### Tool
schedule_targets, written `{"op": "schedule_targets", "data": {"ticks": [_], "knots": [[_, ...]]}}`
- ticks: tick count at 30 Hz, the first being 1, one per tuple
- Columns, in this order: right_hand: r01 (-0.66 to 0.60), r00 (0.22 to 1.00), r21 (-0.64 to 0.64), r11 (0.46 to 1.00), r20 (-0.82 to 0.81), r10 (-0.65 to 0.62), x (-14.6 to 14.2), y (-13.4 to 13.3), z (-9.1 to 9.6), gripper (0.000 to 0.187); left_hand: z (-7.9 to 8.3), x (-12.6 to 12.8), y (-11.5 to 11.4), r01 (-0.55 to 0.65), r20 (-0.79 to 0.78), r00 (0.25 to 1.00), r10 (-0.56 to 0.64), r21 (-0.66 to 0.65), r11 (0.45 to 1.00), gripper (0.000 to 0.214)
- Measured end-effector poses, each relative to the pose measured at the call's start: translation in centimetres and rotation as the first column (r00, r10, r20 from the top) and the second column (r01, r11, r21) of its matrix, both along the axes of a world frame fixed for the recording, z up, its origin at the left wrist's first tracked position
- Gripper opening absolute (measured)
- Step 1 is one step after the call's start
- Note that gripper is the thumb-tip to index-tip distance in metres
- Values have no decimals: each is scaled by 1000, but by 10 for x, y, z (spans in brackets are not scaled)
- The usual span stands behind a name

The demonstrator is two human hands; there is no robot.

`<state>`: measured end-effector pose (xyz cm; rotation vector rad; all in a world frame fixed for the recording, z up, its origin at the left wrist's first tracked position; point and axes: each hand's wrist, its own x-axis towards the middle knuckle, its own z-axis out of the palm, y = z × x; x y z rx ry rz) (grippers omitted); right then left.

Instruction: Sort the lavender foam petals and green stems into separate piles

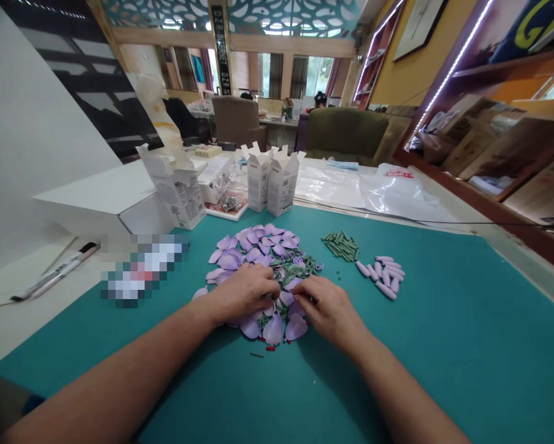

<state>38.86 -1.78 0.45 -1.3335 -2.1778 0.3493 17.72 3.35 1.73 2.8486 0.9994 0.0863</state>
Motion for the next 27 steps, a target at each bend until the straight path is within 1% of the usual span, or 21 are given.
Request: {"op": "schedule_targets", "data": {"ticks": [4,7,9,12,15,17,20,22,25,27], "knots": [[7,1000,-11,1000,-21,-8,1,0,1,17,-4,-1,0,69,27,997,-70,11,998,10],[17,999,-23,1000,-41,-18,1,1,1,17,-4,-2,2,84,44,995,-84,6,996,9],[35,997,-29,999,-63,-37,1,2,1,17,-2,-3,5,67,82,995,-65,-20,998,6],[71,991,-60,996,-105,-77,-1,0,4,16,5,-6,8,23,224,975,8,-134,991,3],[75,982,-155,985,-162,-100,-6,-5,9,19,12,-6,5,13,402,910,103,-275,961,9],[32,974,-238,971,-210,-84,-10,-8,10,22,13,-1,-2,30,467,874,137,-331,943,9],[-39,954,-331,943,-293,-64,-14,-11,9,23,12,6,-11,42,488,859,154,-366,930,7],[-54,934,-376,925,-348,-87,-14,-10,7,22,14,6,-12,71,502,852,152,-398,915,5],[-35,901,-407,913,-409,-147,-11,-5,6,26,21,-5,-4,78,522,835,173,-424,902,10],[-2,885,-400,917,-428,-185,-8,-1,7,31,27,-17,4,50,479,861,171,-415,909,11]]}}
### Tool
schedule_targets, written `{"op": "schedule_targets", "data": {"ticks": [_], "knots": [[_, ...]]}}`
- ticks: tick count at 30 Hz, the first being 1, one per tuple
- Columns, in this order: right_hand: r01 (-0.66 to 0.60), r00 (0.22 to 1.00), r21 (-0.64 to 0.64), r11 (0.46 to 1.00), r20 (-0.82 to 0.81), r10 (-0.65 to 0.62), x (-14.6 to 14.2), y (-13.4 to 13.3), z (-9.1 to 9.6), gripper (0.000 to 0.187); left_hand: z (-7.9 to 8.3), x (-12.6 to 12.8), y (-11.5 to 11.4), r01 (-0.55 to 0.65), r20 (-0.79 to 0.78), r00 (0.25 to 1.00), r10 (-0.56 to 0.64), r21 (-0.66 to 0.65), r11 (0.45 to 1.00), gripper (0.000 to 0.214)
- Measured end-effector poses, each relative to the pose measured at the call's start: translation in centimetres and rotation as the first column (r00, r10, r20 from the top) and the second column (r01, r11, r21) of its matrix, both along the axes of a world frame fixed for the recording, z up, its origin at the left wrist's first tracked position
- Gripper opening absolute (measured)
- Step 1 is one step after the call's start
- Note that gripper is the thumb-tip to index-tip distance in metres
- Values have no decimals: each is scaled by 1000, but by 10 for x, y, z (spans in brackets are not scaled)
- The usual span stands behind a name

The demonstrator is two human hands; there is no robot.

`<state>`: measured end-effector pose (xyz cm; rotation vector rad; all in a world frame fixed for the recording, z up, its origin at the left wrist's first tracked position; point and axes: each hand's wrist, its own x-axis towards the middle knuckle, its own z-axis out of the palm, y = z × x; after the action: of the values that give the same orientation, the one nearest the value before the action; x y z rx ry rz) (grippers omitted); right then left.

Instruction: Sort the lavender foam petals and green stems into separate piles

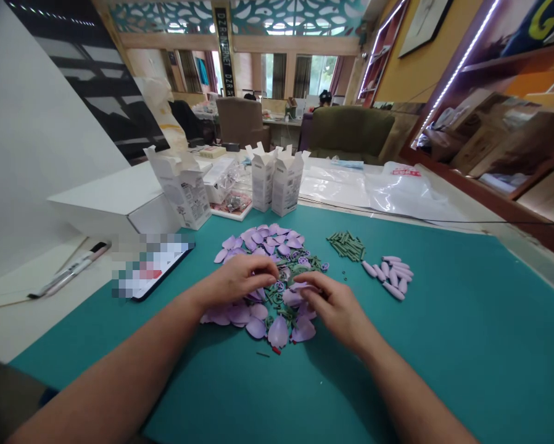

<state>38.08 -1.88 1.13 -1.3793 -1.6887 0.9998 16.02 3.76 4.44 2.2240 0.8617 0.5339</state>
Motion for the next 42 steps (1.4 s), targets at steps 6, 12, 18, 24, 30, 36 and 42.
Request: {"op": "schedule_targets", "data": {"ticks": [6,12,18,24,30,36,42], "knots": [[123,992,-35,992,-17,-124,5,5,5,38,2,-15,10,149,-337,935,-110,92,985,13],[142,990,-19,990,-9,-142,5,4,5,39,-8,-4,1,274,-554,822,-131,184,944,18],[165,981,-90,982,-88,-173,2,5,8,44,-7,-1,-6,272,-627,775,-76,222,936,17],[166,970,-144,976,-157,-188,-2,1,12,47,-4,3,-15,299,-663,747,-56,258,919,10],[175,977,-105,979,-100,-186,-3,-2,15,52,-12,3,-11,343,-642,760,-102,262,902,11],[158,976,-236,959,-111,-188,-4,-8,18,54,-4,1,-7,225,-481,872,-89,233,946,2],[86,934,-306,948,-305,-184,1,-3,-12,53,3,14,-21,53,-116,993,-8,386,921,19]]}}
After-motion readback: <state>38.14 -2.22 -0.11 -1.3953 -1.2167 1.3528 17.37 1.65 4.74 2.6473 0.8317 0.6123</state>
